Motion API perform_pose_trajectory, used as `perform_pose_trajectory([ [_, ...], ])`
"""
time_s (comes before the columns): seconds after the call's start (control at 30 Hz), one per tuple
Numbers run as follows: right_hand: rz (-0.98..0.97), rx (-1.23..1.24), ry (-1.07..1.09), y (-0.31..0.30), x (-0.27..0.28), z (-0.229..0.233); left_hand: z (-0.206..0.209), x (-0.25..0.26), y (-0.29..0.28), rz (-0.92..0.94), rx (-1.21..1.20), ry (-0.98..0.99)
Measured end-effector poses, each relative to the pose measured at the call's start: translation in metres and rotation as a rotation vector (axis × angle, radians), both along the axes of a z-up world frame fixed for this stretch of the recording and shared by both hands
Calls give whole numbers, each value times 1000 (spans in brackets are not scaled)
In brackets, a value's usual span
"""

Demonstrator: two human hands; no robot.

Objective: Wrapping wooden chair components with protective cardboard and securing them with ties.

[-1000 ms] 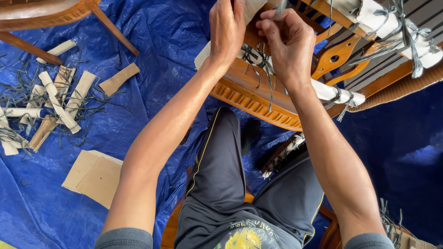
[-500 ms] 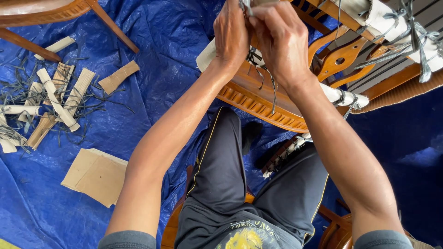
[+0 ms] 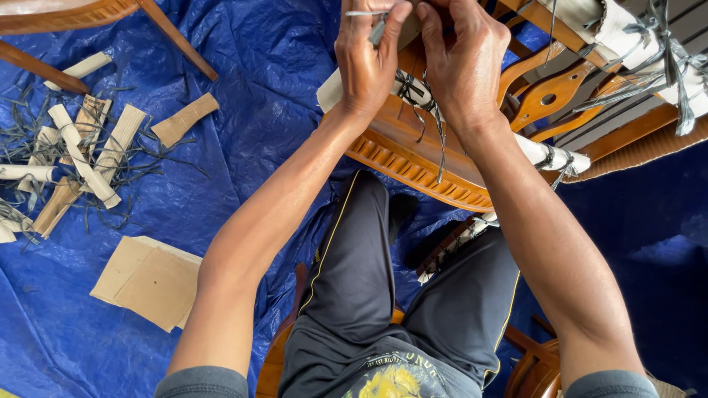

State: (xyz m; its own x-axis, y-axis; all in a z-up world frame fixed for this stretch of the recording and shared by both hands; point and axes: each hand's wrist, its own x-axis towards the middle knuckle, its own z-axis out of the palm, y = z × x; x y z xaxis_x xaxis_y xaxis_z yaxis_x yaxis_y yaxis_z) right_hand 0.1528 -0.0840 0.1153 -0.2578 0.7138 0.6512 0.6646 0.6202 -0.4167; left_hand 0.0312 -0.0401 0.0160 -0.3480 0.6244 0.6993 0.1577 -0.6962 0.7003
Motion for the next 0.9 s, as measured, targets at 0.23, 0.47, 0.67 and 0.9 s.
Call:
perform_pose_trajectory([
  [0.23, -33, 180, -194, 1, -6, 2, 28, 2, -18, -112, 63, -205],
  [0.47, -5, 114, -102, 6, -2, -4, 27, 9, -14, -202, 51, -326],
  [0.67, 63, 100, -89, 1, -9, 6, 39, -29, -12, -446, -2, -277],
  [0.9, 54, 103, -130, 2, 0, 0, 33, -31, 14, -445, -254, -97],
])
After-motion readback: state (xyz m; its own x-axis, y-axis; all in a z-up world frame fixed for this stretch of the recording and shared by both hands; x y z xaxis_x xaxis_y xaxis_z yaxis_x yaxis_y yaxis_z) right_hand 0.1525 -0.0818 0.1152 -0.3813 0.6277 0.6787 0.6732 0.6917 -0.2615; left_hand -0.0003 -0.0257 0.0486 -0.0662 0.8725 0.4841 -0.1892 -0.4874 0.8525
